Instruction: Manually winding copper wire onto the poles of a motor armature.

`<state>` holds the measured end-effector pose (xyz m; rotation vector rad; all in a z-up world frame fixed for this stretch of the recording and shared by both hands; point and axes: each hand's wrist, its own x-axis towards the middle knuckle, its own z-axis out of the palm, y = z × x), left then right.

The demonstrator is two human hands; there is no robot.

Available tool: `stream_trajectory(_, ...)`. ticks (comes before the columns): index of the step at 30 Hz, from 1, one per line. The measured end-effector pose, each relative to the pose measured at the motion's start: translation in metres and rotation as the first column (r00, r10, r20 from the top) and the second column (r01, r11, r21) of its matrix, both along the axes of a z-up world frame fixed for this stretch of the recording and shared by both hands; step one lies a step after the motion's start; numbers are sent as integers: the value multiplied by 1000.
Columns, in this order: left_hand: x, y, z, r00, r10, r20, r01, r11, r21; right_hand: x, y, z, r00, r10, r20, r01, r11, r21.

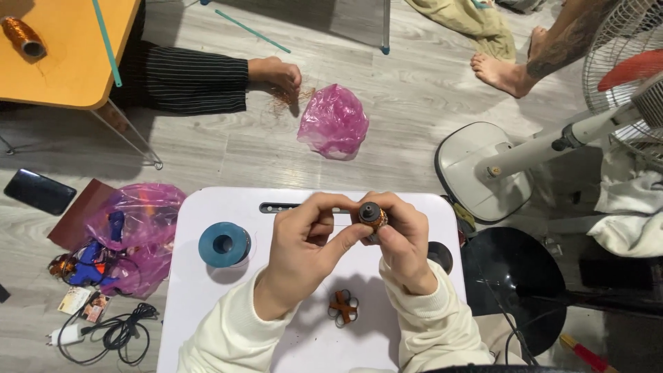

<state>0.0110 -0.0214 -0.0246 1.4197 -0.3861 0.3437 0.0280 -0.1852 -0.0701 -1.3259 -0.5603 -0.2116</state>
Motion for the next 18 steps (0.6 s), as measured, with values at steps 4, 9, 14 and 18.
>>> stream_trajectory(4, -4, 1, 0, 996, -34, -78, 38, 998, 55, -10, -5, 6, 984, 75, -159, -70, 997, 34)
stream_trajectory(9, -5, 2, -1, 993, -45, -108, 52, 997, 65, -10, -2, 9, 984, 11, -178, -12, 1000, -5)
stream_trajectory(14, -3, 4, -3, 993, -53, -108, 63, 994, 91, -11, 0, 10, 989, 30, -146, -33, 999, -19)
stream_trajectory(18, -3, 2, -3, 990, -59, -126, 71, 993, 95, -8, -3, 13, 994, 34, -100, -42, 995, -87)
